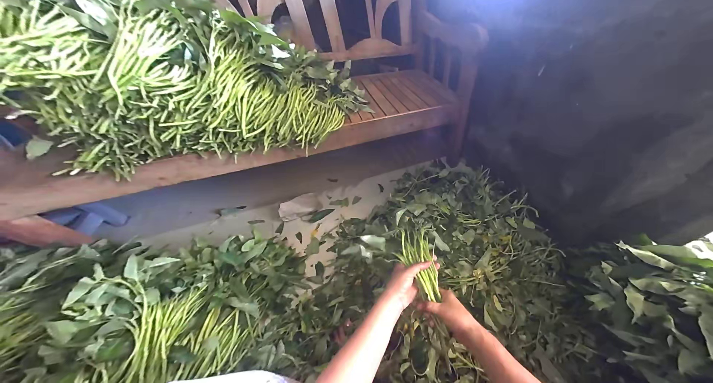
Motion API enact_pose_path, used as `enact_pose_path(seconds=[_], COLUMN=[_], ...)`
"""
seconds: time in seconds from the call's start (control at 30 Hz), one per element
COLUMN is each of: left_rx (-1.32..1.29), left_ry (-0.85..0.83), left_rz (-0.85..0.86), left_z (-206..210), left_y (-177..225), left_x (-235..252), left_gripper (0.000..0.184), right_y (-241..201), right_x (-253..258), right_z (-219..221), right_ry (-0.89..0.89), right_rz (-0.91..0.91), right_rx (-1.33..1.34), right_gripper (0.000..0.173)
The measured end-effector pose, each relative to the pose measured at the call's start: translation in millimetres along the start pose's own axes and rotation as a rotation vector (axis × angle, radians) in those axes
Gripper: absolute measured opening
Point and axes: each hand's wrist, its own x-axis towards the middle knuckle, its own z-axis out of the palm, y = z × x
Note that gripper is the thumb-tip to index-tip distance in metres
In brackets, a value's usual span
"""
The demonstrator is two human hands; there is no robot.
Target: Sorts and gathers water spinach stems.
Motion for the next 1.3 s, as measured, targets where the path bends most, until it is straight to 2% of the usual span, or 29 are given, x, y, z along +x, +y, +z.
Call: enact_pose_path(seconds=[0.1, 0.2, 0.23, 0.33, 0.43, 0.47, 0.5, 0.53, 0.6, 0.67, 0.7, 0.77, 0.83, 0.87, 0.93, 1.0, 1.07, 1.13, 1.2, 1.3], left_rx=[0.269, 0.434, 0.454, 0.492, 0.595, 0.699, 0.811, 0.906, 0.989, 0.873, 0.741, 0.467, 0.363, 0.352, 0.365, 0.411, 0.558, 0.775, 1.011, 1.241], left_ry=[-0.050, -0.194, -0.158, 0.079, 0.484, 0.569, 0.583, 0.531, 0.313, 0.206, 0.236, 0.364, 0.426, 0.433, 0.430, 0.426, 0.398, 0.416, 0.516, 0.756], left_rz=[-0.245, -0.505, -0.539, -0.540, -0.488, -0.469, -0.466, -0.488, -0.545, -0.532, -0.482, -0.351, -0.292, -0.280, -0.257, -0.261, -0.165, 0.007, 0.236, 0.664], left_z=[-20, -57, -72, -122, -149, -147, -140, -127, -88, -52, -39, -22, -21, -24, -36, -57, -86, -107, -126, -178], left_y=[22, 41, 44, 55, 80, 88, 92, 91, 74, 40, 23, 1, -3, 3, 30, 74, 131, 203, 277, 356], left_x=[13, 29, 33, 30, 8, -2, -12, -23, -39, -44, -42, -33, -24, -20, -9, 3, 9, -2, -27, -83], left_gripper=[0.045, 0.063, 0.069, 0.081, 0.088, 0.089, 0.087, 0.082, 0.081, 0.081, 0.076, 0.054, 0.036, 0.032, 0.021, 0.014, 0.021, 0.035, 0.047, 0.061], right_y=[-2, 1, 1, 2, 5, 7, 10, 14, 15, 8, 6, 5, 3, 0, -4, -3, 0, 10, 19, 26], right_x=[-1, 0, 0, -1, 1, 4, 7, 10, 14, 12, 12, 12, 13, 15, 17, 17, 19, 19, 12, -3], right_z=[-5, -4, -3, -3, -2, 1, 6, 12, 28, 46, 56, 71, 77, 78, 83, 80, 67, 42, 15, -31], right_ry=[-0.011, -0.023, -0.027, -0.006, 0.093, 0.133, 0.169, 0.198, 0.223, 0.208, 0.196, 0.191, 0.165, 0.117, 0.010, -0.074, -0.151, -0.141, -0.007, 0.188], right_rz=[0.076, 0.115, 0.133, 0.165, 0.157, 0.151, 0.146, 0.142, 0.156, 0.173, 0.161, 0.109, 0.076, 0.071, 0.028, -0.059, -0.091, -0.097, -0.133, -0.130], right_rx=[0.086, 0.160, 0.176, 0.237, 0.244, 0.197, 0.127, 0.034, -0.158, -0.351, -0.437, -0.592, -0.715, -0.766, -0.818, -0.831, -0.830, -0.821, -0.789, -0.687], right_gripper=[0.026, 0.015, 0.013, 0.008, 0.010, 0.016, 0.022, 0.028, 0.038, 0.043, 0.044, 0.052, 0.068, 0.083, 0.104, 0.104, 0.084, 0.063, 0.047, 0.039])
